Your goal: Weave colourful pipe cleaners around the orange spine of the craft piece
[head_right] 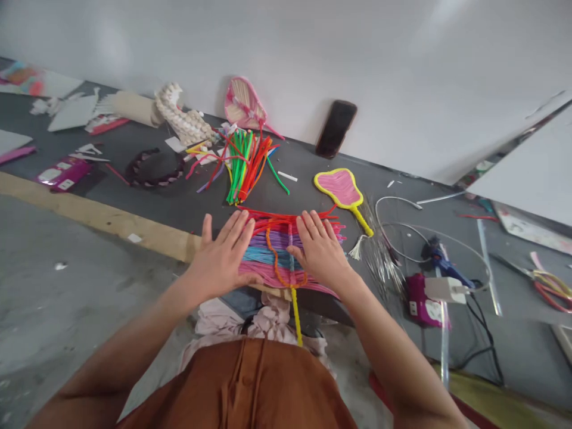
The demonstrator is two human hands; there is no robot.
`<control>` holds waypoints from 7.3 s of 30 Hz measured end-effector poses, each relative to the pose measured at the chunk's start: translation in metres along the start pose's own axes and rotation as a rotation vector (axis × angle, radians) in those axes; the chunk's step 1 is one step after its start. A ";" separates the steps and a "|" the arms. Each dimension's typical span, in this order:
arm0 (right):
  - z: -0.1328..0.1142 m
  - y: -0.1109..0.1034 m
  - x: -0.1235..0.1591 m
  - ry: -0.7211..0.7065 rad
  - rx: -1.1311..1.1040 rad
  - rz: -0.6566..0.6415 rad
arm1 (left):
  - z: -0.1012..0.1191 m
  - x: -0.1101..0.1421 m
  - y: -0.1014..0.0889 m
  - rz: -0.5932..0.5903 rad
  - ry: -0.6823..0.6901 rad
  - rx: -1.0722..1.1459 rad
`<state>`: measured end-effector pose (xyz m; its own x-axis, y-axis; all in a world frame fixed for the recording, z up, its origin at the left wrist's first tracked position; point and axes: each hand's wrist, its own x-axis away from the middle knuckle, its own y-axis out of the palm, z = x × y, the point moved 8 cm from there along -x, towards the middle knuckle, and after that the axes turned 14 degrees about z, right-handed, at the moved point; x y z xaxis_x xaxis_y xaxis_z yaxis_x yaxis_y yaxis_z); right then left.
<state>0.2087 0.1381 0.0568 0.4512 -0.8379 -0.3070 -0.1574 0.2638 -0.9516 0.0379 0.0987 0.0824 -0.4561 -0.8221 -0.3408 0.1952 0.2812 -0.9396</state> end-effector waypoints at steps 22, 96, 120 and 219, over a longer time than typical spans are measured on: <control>0.004 0.009 0.071 0.120 0.037 -0.009 | 0.021 -0.051 0.078 -0.058 0.042 0.064; 0.022 0.039 -0.002 0.039 -0.139 -0.012 | 0.001 -0.103 0.050 0.001 0.194 0.103; 0.023 0.039 -0.002 0.040 -0.145 -0.001 | 0.007 -0.108 0.047 0.114 0.338 0.072; 0.091 0.025 -0.025 0.338 -0.276 -0.039 | 0.027 -0.057 0.096 -0.065 0.073 0.124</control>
<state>0.2734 0.2096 0.0397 0.1562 -0.9661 -0.2056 -0.3950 0.1296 -0.9095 0.1065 0.1593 0.0128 -0.5328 -0.7970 -0.2847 0.2663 0.1614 -0.9503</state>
